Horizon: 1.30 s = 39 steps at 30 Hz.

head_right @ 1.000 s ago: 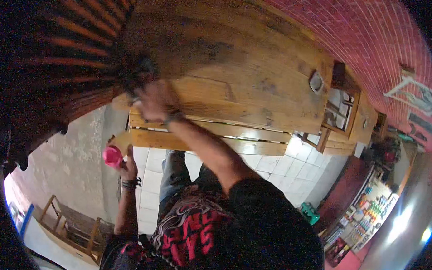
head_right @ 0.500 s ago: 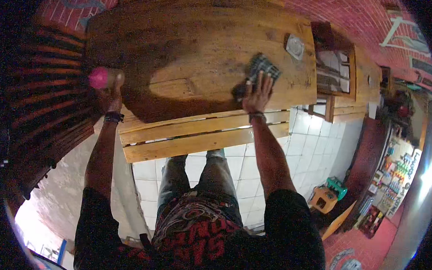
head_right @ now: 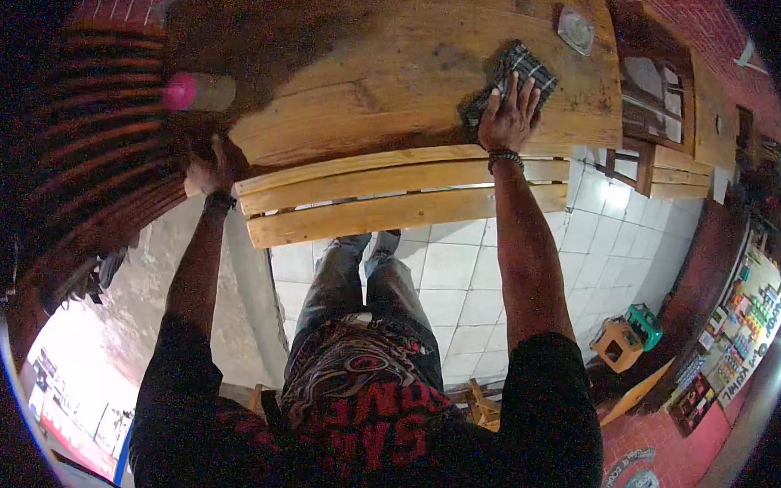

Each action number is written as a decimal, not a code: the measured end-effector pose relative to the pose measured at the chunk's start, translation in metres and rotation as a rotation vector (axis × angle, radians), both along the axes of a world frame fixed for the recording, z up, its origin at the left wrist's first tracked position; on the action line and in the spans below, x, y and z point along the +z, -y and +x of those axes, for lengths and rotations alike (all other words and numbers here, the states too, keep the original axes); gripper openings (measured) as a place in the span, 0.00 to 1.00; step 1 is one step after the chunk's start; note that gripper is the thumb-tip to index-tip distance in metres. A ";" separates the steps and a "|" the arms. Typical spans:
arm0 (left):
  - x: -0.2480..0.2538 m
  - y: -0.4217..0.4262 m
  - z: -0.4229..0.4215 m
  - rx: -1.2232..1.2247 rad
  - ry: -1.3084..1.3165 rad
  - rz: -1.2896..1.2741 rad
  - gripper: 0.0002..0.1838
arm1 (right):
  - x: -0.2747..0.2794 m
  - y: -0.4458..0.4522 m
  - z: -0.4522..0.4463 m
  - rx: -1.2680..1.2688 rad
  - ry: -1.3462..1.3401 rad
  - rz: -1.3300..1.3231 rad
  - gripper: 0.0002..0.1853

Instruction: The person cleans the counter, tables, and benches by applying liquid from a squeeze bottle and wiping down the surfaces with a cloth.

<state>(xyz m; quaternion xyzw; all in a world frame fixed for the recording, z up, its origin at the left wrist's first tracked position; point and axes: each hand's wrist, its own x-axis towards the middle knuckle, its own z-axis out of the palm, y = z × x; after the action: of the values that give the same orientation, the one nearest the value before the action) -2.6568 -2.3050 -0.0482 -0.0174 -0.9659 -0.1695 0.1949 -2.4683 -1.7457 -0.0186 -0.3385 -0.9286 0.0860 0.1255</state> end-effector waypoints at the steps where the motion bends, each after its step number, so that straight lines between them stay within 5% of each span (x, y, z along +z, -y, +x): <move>1: -0.012 0.004 -0.006 0.009 0.001 -0.008 0.52 | -0.004 -0.003 0.001 0.014 -0.027 0.011 0.35; 7: -0.005 -0.005 -0.013 0.034 0.129 0.061 0.50 | -0.023 -0.005 0.014 0.130 -0.229 0.057 0.29; 10: -0.003 -0.004 -0.012 0.027 -0.057 -0.195 0.49 | -0.019 0.014 0.054 0.243 -0.229 0.040 0.30; 14: 0.013 -0.017 -0.004 0.085 0.173 0.007 0.45 | -0.025 0.083 0.128 0.167 -0.367 -0.258 0.32; 17: 0.022 -0.022 -0.007 0.075 0.128 -0.064 0.46 | -0.076 0.118 0.179 0.096 -0.249 -0.415 0.34; 20: 0.043 -0.037 0.001 0.209 0.398 0.012 0.47 | -0.155 0.136 0.203 0.085 -0.046 -0.441 0.36; 21: 0.039 -0.033 -0.001 0.215 0.388 -0.021 0.46 | -0.198 0.141 0.207 0.087 0.007 -0.400 0.36; 24: 0.021 -0.018 -0.007 0.134 0.259 -0.046 0.46 | -0.205 0.206 0.138 0.055 0.131 -0.109 0.35; 26: 0.012 -0.010 -0.009 0.045 0.148 -0.035 0.45 | -0.186 0.259 0.085 0.355 0.301 -0.259 0.35; 28: 0.011 -0.006 -0.014 0.073 0.193 -0.056 0.46 | -0.204 0.341 0.055 0.556 0.111 -0.179 0.37; 32: 0.009 -0.002 -0.016 0.013 0.112 -0.062 0.47 | -0.204 0.459 0.038 1.089 -0.017 -0.372 0.38; 34: 0.015 -0.005 -0.014 -0.013 0.135 -0.029 0.48 | -0.202 0.465 0.052 1.160 -0.069 -0.503 0.40; 36: 0.014 -0.004 -0.012 -0.002 0.116 -0.050 0.48 | -0.198 0.423 0.059 1.131 0.065 -0.375 0.39; 37: 0.012 -0.003 -0.014 0.009 0.085 -0.068 0.48 | -0.182 0.384 0.066 0.997 0.099 -0.483 0.38; 39: -0.019 0.014 -0.031 -0.025 0.073 0.022 0.48 | -0.186 0.314 0.098 0.659 0.163 -0.291 0.35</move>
<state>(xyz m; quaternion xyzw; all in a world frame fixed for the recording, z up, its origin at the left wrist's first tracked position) -2.6875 -2.3189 -0.0674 -0.0210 -0.9702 -0.1830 0.1575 -2.3706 -2.0593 -0.2043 -0.0412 -0.9727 0.2259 -0.0327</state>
